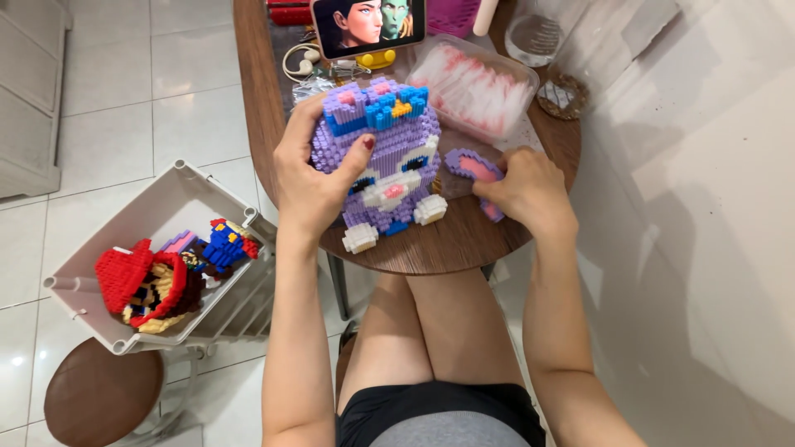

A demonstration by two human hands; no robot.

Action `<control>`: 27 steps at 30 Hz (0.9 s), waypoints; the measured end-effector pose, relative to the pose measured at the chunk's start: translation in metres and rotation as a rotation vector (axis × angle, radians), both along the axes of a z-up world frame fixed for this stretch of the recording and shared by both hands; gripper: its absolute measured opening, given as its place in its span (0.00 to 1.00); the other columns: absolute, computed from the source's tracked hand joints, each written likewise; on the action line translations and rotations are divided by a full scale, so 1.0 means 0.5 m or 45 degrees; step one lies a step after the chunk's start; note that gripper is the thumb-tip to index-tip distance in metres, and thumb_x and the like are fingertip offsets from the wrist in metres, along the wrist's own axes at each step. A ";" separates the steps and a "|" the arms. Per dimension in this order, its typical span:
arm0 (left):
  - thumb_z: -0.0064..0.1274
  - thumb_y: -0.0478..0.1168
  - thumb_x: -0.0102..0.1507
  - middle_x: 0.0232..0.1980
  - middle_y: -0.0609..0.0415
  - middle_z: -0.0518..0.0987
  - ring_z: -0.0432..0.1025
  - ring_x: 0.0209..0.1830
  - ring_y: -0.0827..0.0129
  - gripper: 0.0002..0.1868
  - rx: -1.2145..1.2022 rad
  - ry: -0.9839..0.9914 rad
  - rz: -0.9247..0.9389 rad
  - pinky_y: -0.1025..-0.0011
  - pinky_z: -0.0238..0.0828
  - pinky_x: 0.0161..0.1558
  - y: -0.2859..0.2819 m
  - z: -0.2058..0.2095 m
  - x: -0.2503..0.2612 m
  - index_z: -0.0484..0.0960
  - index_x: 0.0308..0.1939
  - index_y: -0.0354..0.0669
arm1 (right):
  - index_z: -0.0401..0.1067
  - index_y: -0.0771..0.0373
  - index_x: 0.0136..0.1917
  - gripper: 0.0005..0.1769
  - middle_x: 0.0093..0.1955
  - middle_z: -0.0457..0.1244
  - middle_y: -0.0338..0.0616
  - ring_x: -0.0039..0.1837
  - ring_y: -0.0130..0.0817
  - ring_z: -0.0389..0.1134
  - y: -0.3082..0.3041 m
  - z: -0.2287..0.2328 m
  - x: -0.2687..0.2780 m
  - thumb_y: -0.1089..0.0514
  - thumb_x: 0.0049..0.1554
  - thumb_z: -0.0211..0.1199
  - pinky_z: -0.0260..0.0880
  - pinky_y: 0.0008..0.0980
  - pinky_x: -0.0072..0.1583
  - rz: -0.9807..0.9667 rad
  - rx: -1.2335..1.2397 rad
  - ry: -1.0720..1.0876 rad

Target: The person is assembling and inspecting various block-based toy figures, including a purple bunny and a Mario head.

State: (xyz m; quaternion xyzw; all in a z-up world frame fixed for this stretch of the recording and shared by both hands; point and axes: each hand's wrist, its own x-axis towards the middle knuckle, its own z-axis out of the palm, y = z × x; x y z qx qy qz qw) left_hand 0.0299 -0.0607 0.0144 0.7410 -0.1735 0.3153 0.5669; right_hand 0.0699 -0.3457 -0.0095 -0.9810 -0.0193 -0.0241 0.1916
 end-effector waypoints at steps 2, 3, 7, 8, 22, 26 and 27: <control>0.65 0.37 0.64 0.60 0.51 0.80 0.76 0.60 0.68 0.23 0.018 0.003 0.016 0.70 0.73 0.64 0.000 0.005 0.001 0.78 0.62 0.38 | 0.80 0.65 0.47 0.24 0.45 0.70 0.57 0.50 0.54 0.72 -0.002 0.019 0.003 0.46 0.44 0.76 0.71 0.49 0.55 0.009 -0.058 -0.043; 0.65 0.38 0.64 0.59 0.50 0.81 0.77 0.59 0.67 0.23 0.040 0.009 0.033 0.70 0.74 0.63 0.004 0.008 0.000 0.78 0.61 0.38 | 0.79 0.66 0.47 0.24 0.44 0.70 0.59 0.49 0.55 0.72 0.000 0.028 0.007 0.47 0.44 0.76 0.71 0.49 0.54 0.018 -0.111 -0.083; 0.65 0.39 0.64 0.60 0.48 0.80 0.77 0.61 0.63 0.23 0.122 -0.050 0.068 0.68 0.73 0.64 0.007 0.017 -0.001 0.78 0.61 0.37 | 0.77 0.66 0.50 0.19 0.40 0.71 0.51 0.41 0.38 0.74 -0.005 0.124 0.008 0.56 0.47 0.74 0.73 0.37 0.46 0.105 0.267 -0.100; 0.65 0.39 0.64 0.59 0.48 0.80 0.77 0.60 0.62 0.23 0.124 -0.040 0.051 0.67 0.73 0.63 0.009 0.017 0.002 0.78 0.61 0.37 | 0.75 0.68 0.50 0.15 0.41 0.71 0.49 0.40 0.33 0.73 0.000 0.148 0.014 0.61 0.51 0.72 0.72 0.33 0.43 0.211 0.425 -0.245; 0.66 0.38 0.65 0.60 0.47 0.79 0.77 0.61 0.62 0.25 0.142 -0.041 -0.054 0.67 0.72 0.65 0.019 0.030 -0.003 0.75 0.64 0.39 | 0.76 0.68 0.53 0.06 0.48 0.70 0.38 0.50 0.24 0.73 0.264 0.277 0.084 0.67 0.62 0.68 0.77 0.26 0.56 1.074 1.358 -0.217; 0.66 0.40 0.65 0.64 0.49 0.77 0.72 0.66 0.62 0.30 -0.111 -0.063 -0.146 0.67 0.66 0.73 0.035 0.018 0.016 0.71 0.67 0.38 | 0.71 0.69 0.58 0.13 0.56 0.69 0.43 0.59 0.27 0.73 0.286 0.253 0.110 0.71 0.62 0.70 0.78 0.29 0.65 1.394 1.384 -0.009; 0.65 0.39 0.67 0.67 0.48 0.75 0.69 0.72 0.60 0.29 -0.218 -0.306 -0.157 0.64 0.59 0.81 0.040 0.008 0.022 0.71 0.69 0.37 | 0.70 0.69 0.59 0.15 0.58 0.69 0.45 0.60 0.29 0.74 0.287 0.245 0.117 0.73 0.62 0.71 0.79 0.30 0.66 1.424 1.328 0.043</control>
